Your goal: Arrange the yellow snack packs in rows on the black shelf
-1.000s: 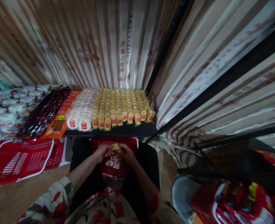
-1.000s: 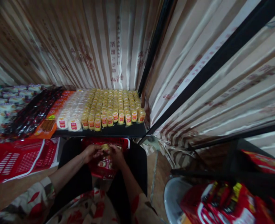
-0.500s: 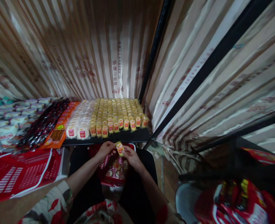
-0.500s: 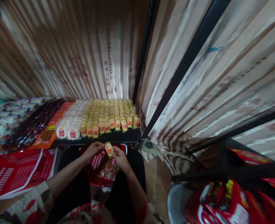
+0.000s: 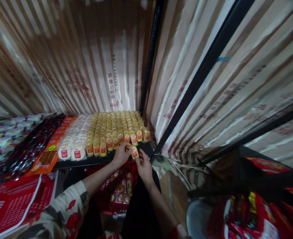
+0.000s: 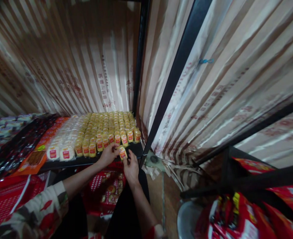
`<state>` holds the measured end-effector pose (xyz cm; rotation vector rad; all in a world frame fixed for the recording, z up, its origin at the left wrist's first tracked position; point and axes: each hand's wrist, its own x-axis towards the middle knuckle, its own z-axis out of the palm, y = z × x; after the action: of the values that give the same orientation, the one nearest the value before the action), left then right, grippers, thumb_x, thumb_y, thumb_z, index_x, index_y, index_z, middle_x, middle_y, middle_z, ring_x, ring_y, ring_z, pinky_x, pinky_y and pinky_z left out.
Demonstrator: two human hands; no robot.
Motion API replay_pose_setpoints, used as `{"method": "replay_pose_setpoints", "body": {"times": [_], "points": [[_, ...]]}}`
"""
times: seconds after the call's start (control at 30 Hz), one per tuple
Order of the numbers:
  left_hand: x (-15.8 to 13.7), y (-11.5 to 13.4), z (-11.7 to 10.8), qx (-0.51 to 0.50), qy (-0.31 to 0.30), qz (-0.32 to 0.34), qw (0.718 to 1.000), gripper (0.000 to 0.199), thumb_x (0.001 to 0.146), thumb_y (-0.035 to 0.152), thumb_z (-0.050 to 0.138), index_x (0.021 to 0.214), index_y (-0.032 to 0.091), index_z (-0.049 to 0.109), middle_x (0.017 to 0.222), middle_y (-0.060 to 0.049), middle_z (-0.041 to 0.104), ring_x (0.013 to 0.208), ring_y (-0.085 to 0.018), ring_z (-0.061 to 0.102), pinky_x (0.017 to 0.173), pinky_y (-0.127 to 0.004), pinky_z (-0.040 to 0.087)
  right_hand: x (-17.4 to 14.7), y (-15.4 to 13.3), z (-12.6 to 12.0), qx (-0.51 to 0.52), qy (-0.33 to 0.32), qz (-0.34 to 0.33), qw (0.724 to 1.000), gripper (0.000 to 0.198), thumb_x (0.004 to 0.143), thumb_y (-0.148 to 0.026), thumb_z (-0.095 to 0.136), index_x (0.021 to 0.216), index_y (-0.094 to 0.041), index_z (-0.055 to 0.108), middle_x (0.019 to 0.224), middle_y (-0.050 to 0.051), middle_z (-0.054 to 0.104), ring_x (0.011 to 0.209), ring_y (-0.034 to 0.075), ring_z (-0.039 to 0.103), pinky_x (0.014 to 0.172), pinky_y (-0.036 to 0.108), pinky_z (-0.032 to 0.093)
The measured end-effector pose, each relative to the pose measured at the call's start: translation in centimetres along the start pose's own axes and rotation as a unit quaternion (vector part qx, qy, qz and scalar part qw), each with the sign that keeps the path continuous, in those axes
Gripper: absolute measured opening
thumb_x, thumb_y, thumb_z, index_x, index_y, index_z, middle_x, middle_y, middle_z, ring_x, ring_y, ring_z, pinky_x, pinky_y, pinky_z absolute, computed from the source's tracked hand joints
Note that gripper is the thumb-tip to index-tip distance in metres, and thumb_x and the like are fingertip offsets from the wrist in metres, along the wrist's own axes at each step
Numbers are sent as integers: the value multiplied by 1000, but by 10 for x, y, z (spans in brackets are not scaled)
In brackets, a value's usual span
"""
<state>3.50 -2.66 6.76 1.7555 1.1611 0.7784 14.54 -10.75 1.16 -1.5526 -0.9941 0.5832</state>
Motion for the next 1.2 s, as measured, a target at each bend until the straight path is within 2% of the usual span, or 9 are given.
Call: {"method": "replay_pose_setpoints", "body": {"times": [0.07,0.1,0.2,0.4,0.57,0.87,1.2], "points": [[15,11,8,39,9,25,999,15,77,19,57,92,17,59,84,0,62,64,-9,53,67,-22,45,3,0,-2,-84,70,-65,992,44,83,-36,46,121,-15,54,126,15,53,116,25,49,98,45,41],[23,16,12,56,12,32,998,16,77,18,57,93,17,59,85,-1,63,65,-10,53,69,-23,45,5,0,-3,-108,84,-91,986,43,84,-32,44,122,-16,54,128,15,52,119,25,46,101,47,39],[43,25,24,89,9,42,995,18,77,16,56,95,17,60,88,-3,64,73,-13,57,76,-26,46,9,0,-4,-129,81,-126,980,40,85,-25,39,120,-17,56,131,12,50,121,23,45,103,46,37],[66,31,46,131,9,90,987,20,80,15,53,98,16,60,101,-7,63,89,-16,58,85,-30,45,26,5,-6,-120,63,-105,985,44,82,-18,36,121,-16,56,135,12,48,124,21,44,106,41,35],[75,34,55,164,-2,85,983,20,81,16,51,99,15,59,101,-8,61,92,-17,57,86,-31,45,44,17,-7,-124,54,-92,987,46,81,-17,36,122,-12,56,131,14,52,122,22,47,106,42,36],[78,31,57,223,4,77,972,19,85,18,47,101,14,57,102,-11,58,93,-20,56,86,-32,44,55,25,-2,-131,60,-103,984,45,81,-16,36,120,-14,58,127,12,56,121,21,48,106,41,36],[76,28,58,201,30,116,972,24,86,13,42,107,15,53,112,-10,47,97,-17,52,89,-31,44,59,24,2,-134,42,-88,986,47,80,-16,36,123,-14,57,130,12,54,122,22,48,106,41,37]]}}
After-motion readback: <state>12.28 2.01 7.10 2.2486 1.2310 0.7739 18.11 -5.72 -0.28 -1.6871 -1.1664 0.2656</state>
